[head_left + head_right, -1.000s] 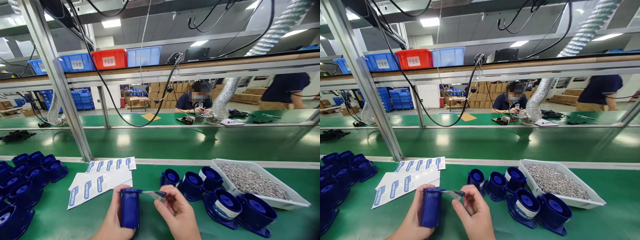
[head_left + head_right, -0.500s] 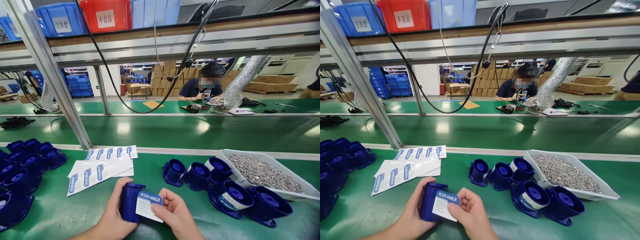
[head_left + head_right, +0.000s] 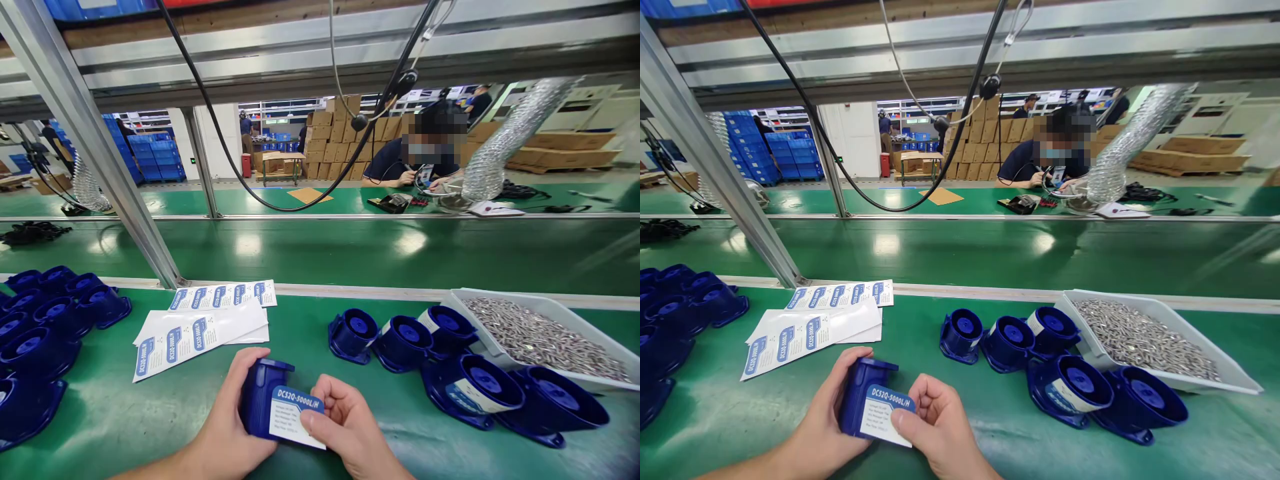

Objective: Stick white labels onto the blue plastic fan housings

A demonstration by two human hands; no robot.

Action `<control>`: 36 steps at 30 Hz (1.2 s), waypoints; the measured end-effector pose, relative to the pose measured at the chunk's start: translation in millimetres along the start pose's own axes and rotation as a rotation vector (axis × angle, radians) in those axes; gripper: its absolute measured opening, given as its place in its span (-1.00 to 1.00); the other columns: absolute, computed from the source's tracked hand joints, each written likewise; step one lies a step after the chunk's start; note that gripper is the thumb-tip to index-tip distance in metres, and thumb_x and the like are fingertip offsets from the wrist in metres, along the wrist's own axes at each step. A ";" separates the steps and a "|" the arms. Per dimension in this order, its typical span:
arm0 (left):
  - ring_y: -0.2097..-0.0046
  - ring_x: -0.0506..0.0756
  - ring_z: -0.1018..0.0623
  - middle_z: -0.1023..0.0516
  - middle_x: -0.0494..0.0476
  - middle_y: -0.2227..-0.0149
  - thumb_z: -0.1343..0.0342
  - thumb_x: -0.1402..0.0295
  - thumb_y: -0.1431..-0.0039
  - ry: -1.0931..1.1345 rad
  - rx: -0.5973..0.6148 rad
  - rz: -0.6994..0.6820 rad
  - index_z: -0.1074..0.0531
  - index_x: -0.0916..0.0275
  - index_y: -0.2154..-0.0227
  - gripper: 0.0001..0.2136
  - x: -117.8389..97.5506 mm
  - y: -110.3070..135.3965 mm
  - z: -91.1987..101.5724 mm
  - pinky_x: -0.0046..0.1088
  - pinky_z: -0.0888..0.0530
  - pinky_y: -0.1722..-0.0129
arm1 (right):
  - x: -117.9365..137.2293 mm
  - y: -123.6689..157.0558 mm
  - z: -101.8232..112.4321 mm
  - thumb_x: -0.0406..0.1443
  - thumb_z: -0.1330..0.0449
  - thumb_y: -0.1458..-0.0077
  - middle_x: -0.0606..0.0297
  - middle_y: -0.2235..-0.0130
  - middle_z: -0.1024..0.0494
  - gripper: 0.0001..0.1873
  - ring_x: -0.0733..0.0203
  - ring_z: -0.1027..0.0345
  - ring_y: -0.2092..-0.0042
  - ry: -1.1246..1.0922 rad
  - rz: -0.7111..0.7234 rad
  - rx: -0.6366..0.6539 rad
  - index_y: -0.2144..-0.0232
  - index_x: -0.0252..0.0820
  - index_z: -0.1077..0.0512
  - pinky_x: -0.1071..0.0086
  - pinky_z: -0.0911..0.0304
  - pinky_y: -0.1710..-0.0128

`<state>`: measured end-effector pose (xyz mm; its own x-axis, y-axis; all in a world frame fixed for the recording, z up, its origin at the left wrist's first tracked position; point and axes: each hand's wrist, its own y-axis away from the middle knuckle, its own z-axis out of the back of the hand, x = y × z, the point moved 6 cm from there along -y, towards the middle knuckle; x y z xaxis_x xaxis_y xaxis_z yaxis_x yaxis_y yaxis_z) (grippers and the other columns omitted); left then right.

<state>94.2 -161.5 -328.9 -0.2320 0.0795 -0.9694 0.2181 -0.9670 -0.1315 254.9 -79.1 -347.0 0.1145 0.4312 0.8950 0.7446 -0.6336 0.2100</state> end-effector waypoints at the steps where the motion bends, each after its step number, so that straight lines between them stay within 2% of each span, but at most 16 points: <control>1: -0.26 0.31 -0.40 -0.18 0.23 -0.30 -0.28 0.62 0.08 0.001 0.000 -0.017 -0.15 0.02 -0.31 -0.14 -0.9 0.0 0.0 -0.13 -0.32 -0.33 | -0.5 0.1 -0.2 0.01 -0.50 -0.01 0.38 0.47 -0.29 -0.38 0.41 -0.08 0.44 0.002 -0.002 0.004 0.42 -0.21 -0.17 0.49 -0.04 0.40; 12: -0.28 0.28 -0.38 -0.15 0.10 -0.31 -0.27 0.58 0.05 -0.017 0.006 -0.026 -0.10 -0.18 -0.31 -0.11 -1.5 -0.5 0.0 -0.01 -0.27 -0.35 | -2.7 0.5 -1.3 0.02 -0.46 -0.07 0.40 0.47 -0.24 -0.38 0.43 -0.05 0.43 0.064 0.015 0.021 0.42 -0.22 -0.15 0.50 0.02 0.42; 23: -0.24 0.25 -0.41 -0.18 0.10 -0.28 -0.26 0.62 0.07 0.003 -0.002 -0.034 -0.11 -0.16 -0.31 -0.10 -2.3 -2.1 -1.6 -0.06 -0.31 -0.34 | 6.6 -2.1 -8.2 0.07 -0.48 0.01 0.39 0.51 -0.23 -0.35 0.42 -0.03 0.47 0.068 0.026 0.000 0.46 -0.21 -0.16 0.50 0.03 0.46; 36: -0.26 0.24 -0.39 -0.17 0.09 -0.29 -0.27 0.62 0.07 -0.004 0.001 -0.022 -0.12 -0.17 -0.31 -0.10 -2.5 -1.9 0.2 -0.09 -0.33 -0.33 | 3.8 -1.2 -7.5 0.08 -0.47 0.02 0.39 0.52 -0.23 -0.33 0.43 -0.02 0.47 0.084 0.017 -0.007 0.46 -0.21 -0.14 0.51 0.02 0.45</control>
<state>94.2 -159.9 -326.2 -0.2408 0.0999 -0.9654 0.2121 -0.9652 -0.1528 249.5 -81.5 -340.9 0.0713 0.3656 0.9280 0.7385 -0.6447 0.1973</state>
